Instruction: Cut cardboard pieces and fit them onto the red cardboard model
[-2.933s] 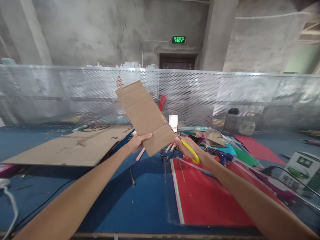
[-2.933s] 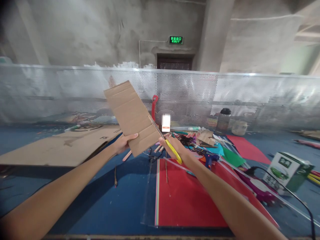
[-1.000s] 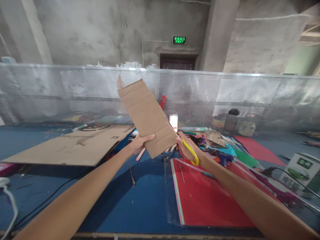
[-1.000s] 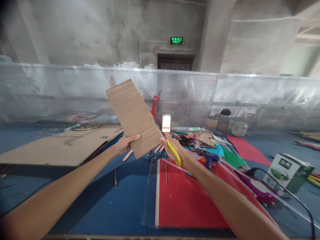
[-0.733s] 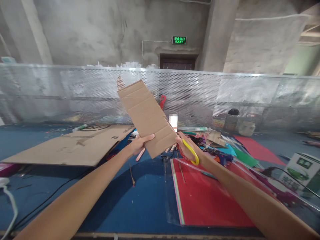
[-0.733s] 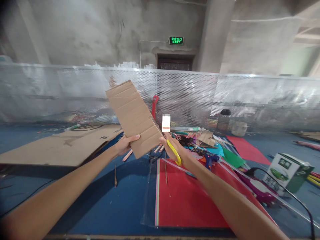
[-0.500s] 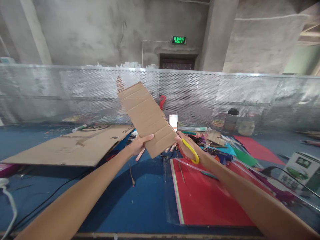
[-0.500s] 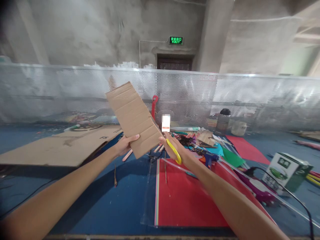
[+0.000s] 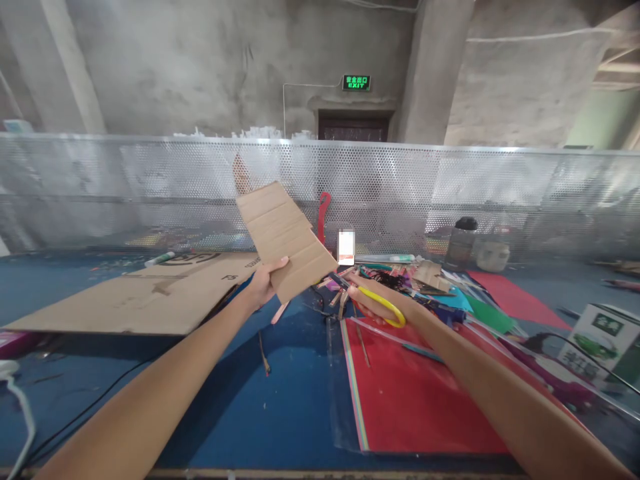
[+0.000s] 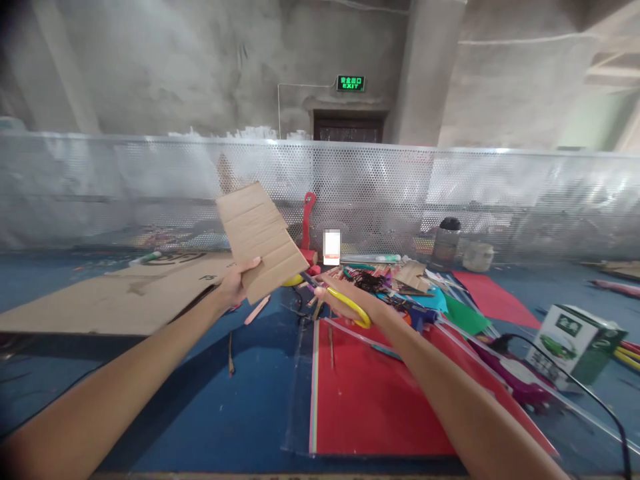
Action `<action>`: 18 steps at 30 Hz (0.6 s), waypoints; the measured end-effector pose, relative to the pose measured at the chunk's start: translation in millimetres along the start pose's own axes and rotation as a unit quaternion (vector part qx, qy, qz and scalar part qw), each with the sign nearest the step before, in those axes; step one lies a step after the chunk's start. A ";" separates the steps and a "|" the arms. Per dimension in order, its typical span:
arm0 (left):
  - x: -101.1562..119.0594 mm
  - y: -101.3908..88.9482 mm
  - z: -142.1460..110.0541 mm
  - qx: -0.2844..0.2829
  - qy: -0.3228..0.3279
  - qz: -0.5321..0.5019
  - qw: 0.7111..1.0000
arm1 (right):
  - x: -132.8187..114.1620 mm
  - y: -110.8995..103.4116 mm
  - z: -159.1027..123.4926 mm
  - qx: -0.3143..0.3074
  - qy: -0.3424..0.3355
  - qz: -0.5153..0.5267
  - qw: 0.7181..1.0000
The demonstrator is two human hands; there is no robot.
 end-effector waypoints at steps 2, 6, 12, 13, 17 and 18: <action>4.8 -7.4 3.4 0.033 0.000 -0.010 0.999 | 2.8 -9.1 2.3 -0.012 -0.030 -0.088 0.996; 17.7 -17.2 7.3 0.102 0.041 -0.024 0.994 | 28.1 -44.0 5.8 0.035 -0.010 -0.312 0.949; 13.2 -33.9 9.8 0.187 0.007 0.014 0.982 | 73.4 -75.0 -6.1 0.050 0.151 -0.457 0.875; 10.0 -37.6 10.1 0.197 -0.010 0.028 0.980 | 75.9 -74.5 -7.4 0.040 0.158 -0.470 0.868; 0.9 -51.7 10.8 0.228 -0.046 0.056 0.971 | 79.5 -71.8 -12.3 0.011 0.175 -0.503 0.846; -0.9 -54.4 11.1 0.233 -0.050 0.060 0.969 | 80.5 -71.5 -14.0 0.004 0.183 -0.503 0.845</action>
Point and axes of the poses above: each hand's wrist, its own z-axis towards the middle knuckle, its own y-axis out of the palm, x = y × z, the point moved 10 cm from there along z, towards the middle knuckle, and after that the axes turned 7 degrees about x, right-handed, at the moved point
